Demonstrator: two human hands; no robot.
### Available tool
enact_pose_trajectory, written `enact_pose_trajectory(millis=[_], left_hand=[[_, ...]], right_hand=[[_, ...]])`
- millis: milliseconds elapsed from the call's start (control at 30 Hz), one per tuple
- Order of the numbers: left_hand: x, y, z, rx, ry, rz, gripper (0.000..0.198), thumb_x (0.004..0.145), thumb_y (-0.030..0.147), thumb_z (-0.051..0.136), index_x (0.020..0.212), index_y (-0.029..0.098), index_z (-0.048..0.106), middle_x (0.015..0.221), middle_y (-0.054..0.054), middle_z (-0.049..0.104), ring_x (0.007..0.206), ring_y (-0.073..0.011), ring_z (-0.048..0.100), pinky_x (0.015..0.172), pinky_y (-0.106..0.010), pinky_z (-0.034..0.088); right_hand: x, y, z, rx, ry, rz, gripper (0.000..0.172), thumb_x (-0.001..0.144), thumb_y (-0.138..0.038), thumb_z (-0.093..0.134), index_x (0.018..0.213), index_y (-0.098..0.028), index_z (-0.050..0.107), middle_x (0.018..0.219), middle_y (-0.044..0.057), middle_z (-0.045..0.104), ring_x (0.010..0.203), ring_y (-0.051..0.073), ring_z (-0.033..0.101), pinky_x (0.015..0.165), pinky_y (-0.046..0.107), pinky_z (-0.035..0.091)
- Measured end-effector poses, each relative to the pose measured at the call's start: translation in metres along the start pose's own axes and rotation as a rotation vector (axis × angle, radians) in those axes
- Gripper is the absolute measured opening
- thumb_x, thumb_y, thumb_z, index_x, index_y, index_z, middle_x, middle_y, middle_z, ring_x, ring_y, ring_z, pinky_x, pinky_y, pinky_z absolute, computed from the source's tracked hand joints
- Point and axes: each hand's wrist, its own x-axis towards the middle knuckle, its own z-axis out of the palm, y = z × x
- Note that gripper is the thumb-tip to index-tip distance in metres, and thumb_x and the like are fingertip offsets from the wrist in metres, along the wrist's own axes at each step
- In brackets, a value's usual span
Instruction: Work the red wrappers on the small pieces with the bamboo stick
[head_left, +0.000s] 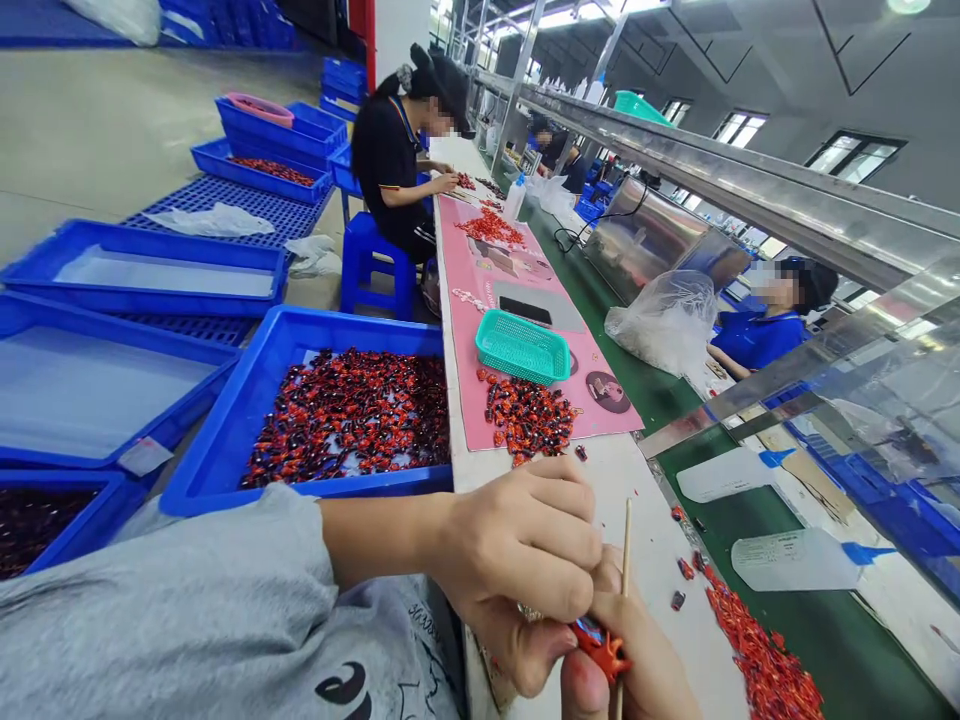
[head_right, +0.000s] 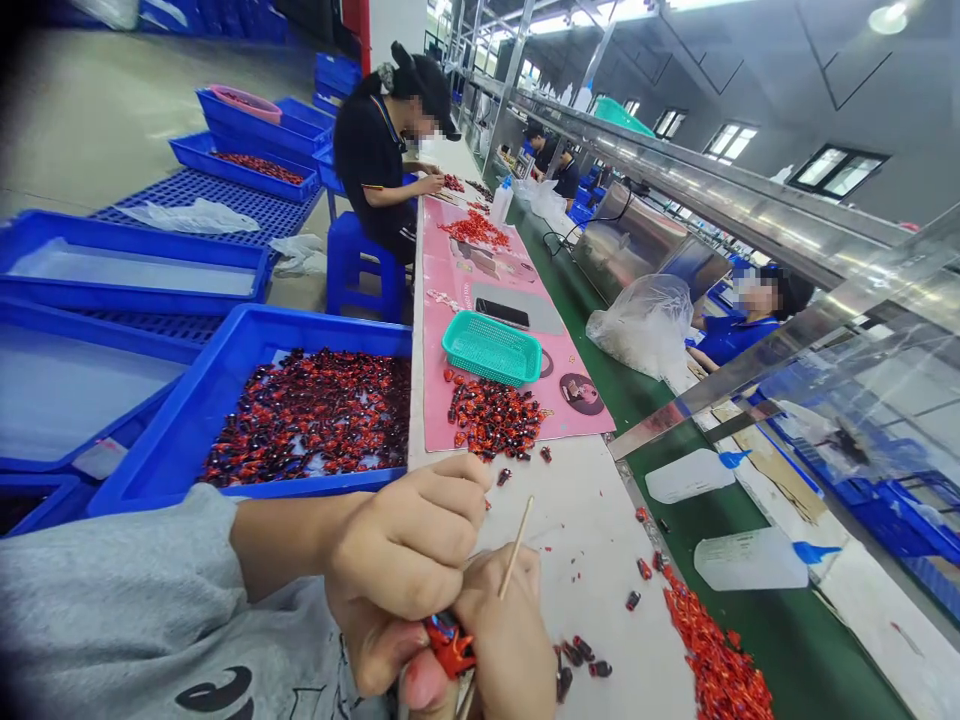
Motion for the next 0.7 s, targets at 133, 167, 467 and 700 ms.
enact_pose_trajectory(millis=[133,167,467,700], left_hand=[[-0.005,0.001,0.0,0.04,0.038,-0.006,0.036,0.091,0.03,0.044,0.056,0.024,0.04,0.049,0.002,0.043,0.049,-0.0157,0.032,0.065,-0.038,0.035],[-0.006,0.001,0.0,0.054,0.043,-0.013,0.035,0.091,0.03,0.045,0.056,0.024,0.042,0.049,0.002,0.044,0.049,-0.0159,0.033,0.066,-0.038,0.036],[-0.011,0.006,-0.002,0.154,0.021,-0.041,0.03,0.078,0.03,0.055,0.053,0.023,0.038,0.046,0.004,0.039,0.049,-0.0149,0.032,0.078,-0.04,0.037],[-0.018,0.005,0.012,-0.149,0.105,-0.003,0.046,0.089,0.028,0.054,0.052,0.021,0.028,0.046,0.005,0.041,0.046,-0.0138,0.036,0.077,-0.041,0.034]], right_hand=[[0.0,0.0,0.004,0.028,-0.011,0.017,0.03,0.103,-0.043,0.047,0.099,-0.02,0.067,0.071,0.0,0.056,0.066,0.015,0.055,0.069,0.03,0.044],[0.0,0.0,0.004,0.033,-0.034,0.035,0.035,0.103,-0.047,0.046,0.098,-0.019,0.067,0.071,0.0,0.054,0.066,0.015,0.054,0.07,0.031,0.043],[-0.001,0.005,0.003,0.058,-0.09,0.024,0.039,0.104,-0.046,0.04,0.088,-0.018,0.061,0.07,-0.001,0.047,0.065,0.015,0.048,0.068,0.032,0.039],[-0.014,0.023,0.006,-0.052,-0.139,-0.149,0.046,0.107,-0.044,0.031,0.097,-0.022,0.07,0.064,0.0,0.052,0.058,0.015,0.055,0.064,0.029,0.047]])
